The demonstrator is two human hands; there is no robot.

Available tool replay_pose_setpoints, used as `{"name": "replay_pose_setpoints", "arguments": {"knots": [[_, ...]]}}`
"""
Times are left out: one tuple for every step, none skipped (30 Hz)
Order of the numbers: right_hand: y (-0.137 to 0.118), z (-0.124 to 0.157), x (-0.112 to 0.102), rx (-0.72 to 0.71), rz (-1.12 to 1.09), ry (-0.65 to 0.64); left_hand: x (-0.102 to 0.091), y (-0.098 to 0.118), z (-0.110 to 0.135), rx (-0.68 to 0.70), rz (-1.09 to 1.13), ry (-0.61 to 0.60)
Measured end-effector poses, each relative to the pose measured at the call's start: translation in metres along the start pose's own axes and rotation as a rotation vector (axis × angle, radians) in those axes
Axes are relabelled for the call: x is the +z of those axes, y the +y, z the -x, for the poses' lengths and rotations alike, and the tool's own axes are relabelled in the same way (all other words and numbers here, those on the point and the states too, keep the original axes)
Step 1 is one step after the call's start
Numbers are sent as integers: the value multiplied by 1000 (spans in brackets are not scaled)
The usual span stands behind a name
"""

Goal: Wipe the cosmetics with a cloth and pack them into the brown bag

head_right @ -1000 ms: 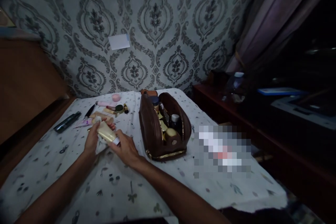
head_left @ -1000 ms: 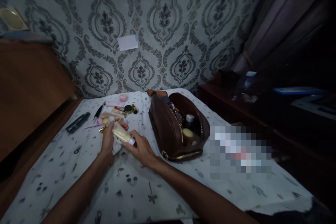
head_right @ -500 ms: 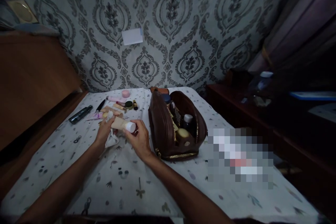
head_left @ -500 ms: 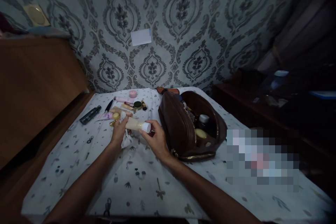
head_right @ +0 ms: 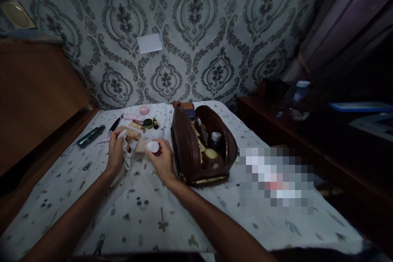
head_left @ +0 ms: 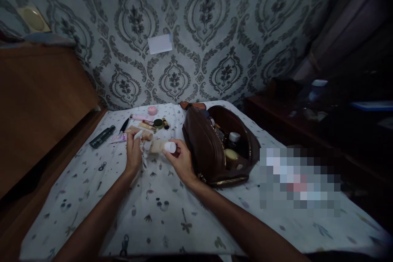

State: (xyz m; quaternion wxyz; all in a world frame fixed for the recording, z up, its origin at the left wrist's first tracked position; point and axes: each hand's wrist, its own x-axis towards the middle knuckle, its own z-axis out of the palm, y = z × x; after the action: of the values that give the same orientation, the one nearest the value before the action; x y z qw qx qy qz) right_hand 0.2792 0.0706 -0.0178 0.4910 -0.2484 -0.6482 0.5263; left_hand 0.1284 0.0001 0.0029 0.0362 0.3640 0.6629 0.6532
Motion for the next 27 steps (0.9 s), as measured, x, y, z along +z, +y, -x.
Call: {"name": "replay_pose_setpoints", "arguments": {"knots": [[0,0,0,-16,34,-2,0,3,2,27,-8,-7],[0,0,0,-29,65,-8,1,7,6,65,-26,-20],[-1,1,0,-41,93,-18,2,11,10,120,-53,-44],[-2,1,-1,-52,118,-30,3,16,14,190,-86,-83],[-2,2,-1,-63,134,-39,4,21,19,268,-122,-135],[-3,3,-2,-72,138,-47,6,25,23,342,-160,-198],[-3,3,-2,-79,133,-54,7,29,27,406,-197,-267],[-3,4,-2,-83,122,-61,8,32,30,451,-233,-337],[-3,6,-1,-84,109,-69,9,35,32,474,-266,-399],[-2,7,-1,-86,96,-76,10,37,34,481,-290,-443],[-2,8,0,-89,87,-85,10,38,34,477,-304,-466],[-2,9,0,-97,82,-95,9,39,34,466,-304,-468],[-2,9,1,-110,84,-106,9,40,33,448,-289,-448],[-3,10,1,-127,91,-122,8,41,32,421,-262,-414],[-4,10,1,-145,104,-144,7,43,31,387,-227,-375],[-6,9,1,-162,121,-173,6,44,31,346,-191,-335],[-8,9,0,-168,133,-212,5,45,30,303,-157,-303],[-10,8,-1,-150,136,-264,5,47,29,263,-130,-281],[-12,7,-1,-102,122,-329,4,48,29,230,-114,-269],[-13,7,-2,-28,90,-403,4,49,28,204,-108,-270],[-14,6,-2,61,44,-475,3,50,26,187,-111,-278],[-14,6,-3,147,-12,-535,1,50,25,180,-125,-300],[-15,6,-4,219,-71,-585,-1,50,22,184,-149,-333],[-15,6,-4,272,-128,-620,-3,49,20,205,-181,-372],[-16,7,-5,306,-175,-646,-6,48,16,239,-224,-418],[-18,7,-6,338,-208,-675,-10,47,13,282,-270,-453],[-20,7,-7,375,-227,-701,-13,45,9,327,-310,-480]]}}
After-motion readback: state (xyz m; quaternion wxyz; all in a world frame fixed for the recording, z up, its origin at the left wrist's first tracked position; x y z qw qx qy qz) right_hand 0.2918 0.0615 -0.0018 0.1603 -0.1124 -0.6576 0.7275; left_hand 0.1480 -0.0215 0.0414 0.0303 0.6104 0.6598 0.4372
